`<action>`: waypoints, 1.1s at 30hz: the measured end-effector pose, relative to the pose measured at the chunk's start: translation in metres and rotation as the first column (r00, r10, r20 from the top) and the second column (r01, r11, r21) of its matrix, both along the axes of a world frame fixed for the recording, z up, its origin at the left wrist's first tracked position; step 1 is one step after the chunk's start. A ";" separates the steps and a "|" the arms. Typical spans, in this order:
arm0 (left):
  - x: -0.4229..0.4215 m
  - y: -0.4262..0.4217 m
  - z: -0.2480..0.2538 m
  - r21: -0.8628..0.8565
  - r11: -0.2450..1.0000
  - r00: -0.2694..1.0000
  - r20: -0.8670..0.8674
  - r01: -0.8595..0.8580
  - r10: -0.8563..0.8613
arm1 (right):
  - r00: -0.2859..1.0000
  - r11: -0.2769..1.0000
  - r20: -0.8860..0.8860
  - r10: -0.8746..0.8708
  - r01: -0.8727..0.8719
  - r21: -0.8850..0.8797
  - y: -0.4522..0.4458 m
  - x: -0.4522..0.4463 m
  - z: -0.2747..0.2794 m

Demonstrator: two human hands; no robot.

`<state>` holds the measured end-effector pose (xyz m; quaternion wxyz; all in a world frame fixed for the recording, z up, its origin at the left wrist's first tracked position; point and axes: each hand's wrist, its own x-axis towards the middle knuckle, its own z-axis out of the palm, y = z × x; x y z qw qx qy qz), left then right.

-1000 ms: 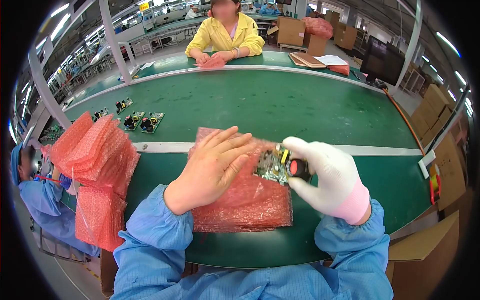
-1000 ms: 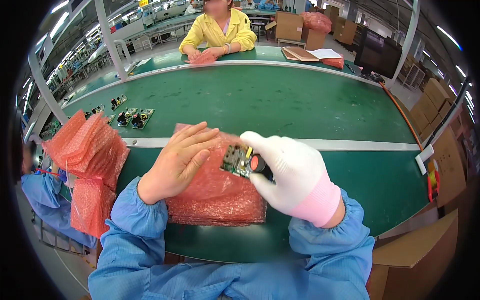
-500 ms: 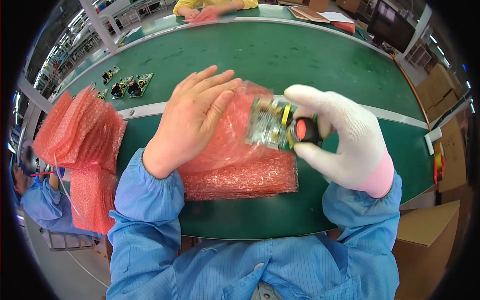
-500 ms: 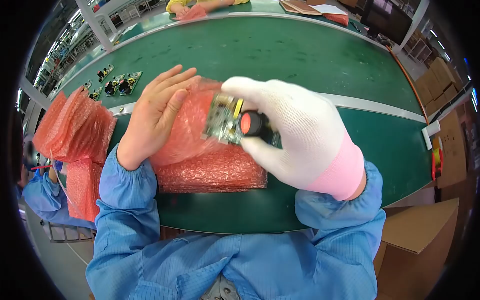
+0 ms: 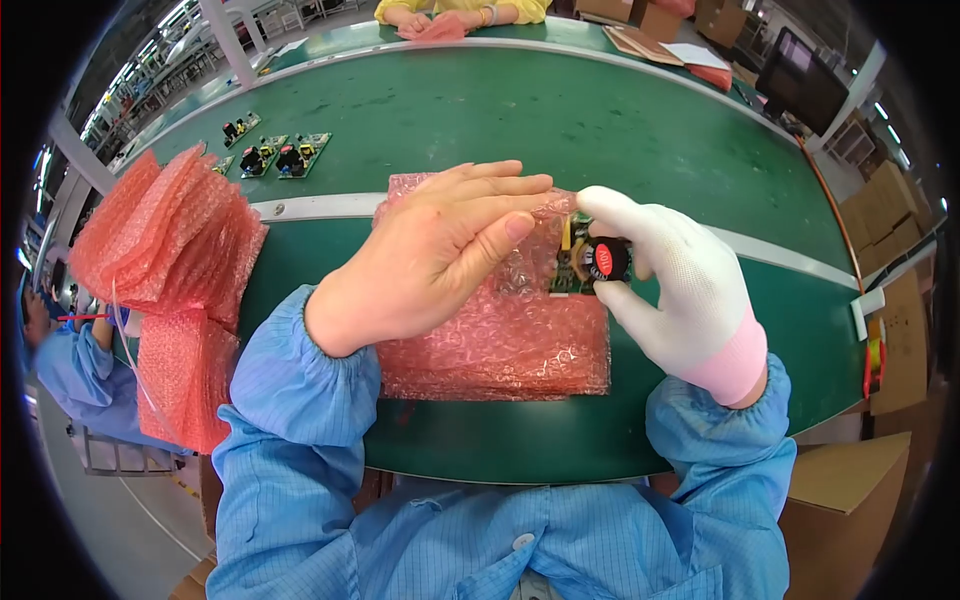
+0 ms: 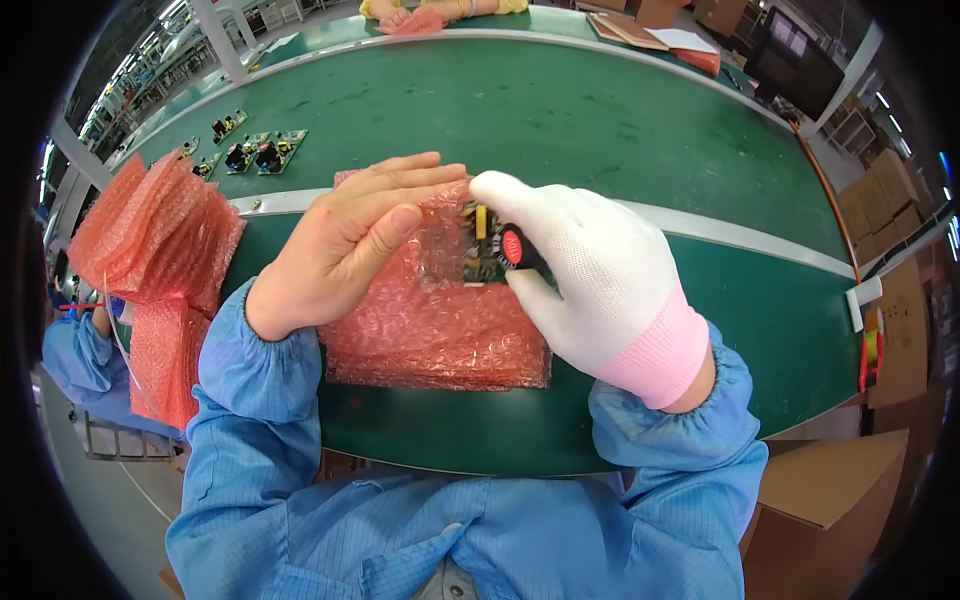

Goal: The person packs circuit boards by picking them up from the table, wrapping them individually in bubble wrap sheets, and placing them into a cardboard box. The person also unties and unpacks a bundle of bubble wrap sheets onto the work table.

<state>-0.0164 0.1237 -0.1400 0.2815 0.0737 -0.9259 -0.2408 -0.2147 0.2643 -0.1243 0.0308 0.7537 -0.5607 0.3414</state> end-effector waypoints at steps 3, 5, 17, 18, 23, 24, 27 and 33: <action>-0.001 0.002 0.002 0.054 0.998 0.999 -0.049 0.012 -0.009 | 0.996 0.995 0.071 -0.046 0.039 0.094 0.003 0.009 0.007; -0.006 -0.001 -0.007 0.058 0.995 0.993 -0.092 0.078 -0.073 | 0.968 0.988 0.252 -0.007 -0.032 0.151 0.006 0.017 -0.001; 0.009 0.020 0.006 -0.061 0.996 0.983 -0.170 0.063 -0.072 | 0.854 0.966 0.514 0.083 0.057 -0.252 0.016 0.018 -0.028; 0.014 0.018 0.014 -0.065 0.998 0.973 -0.229 0.014 -0.028 | 0.971 0.948 0.214 0.106 -0.033 -0.318 0.009 0.022 -0.005; 0.037 0.010 0.036 0.052 0.997 0.910 -0.407 -0.061 0.077 | 0.787 0.881 -0.439 0.434 -0.270 0.389 -0.023 0.063 -0.005; 0.040 0.011 0.038 0.031 0.996 0.917 -0.388 -0.082 0.088 | 0.766 0.880 -0.478 0.430 -0.238 0.411 -0.027 0.071 -0.016; 0.047 0.015 0.044 -0.025 0.991 0.923 -0.368 -0.132 0.113 | 0.728 0.881 -0.545 0.416 -0.173 0.441 -0.022 0.083 -0.016; 0.053 0.018 0.048 -0.069 0.984 0.906 -0.405 -0.165 0.124 | 0.764 0.952 -0.586 0.269 -0.121 0.280 0.006 0.084 -0.029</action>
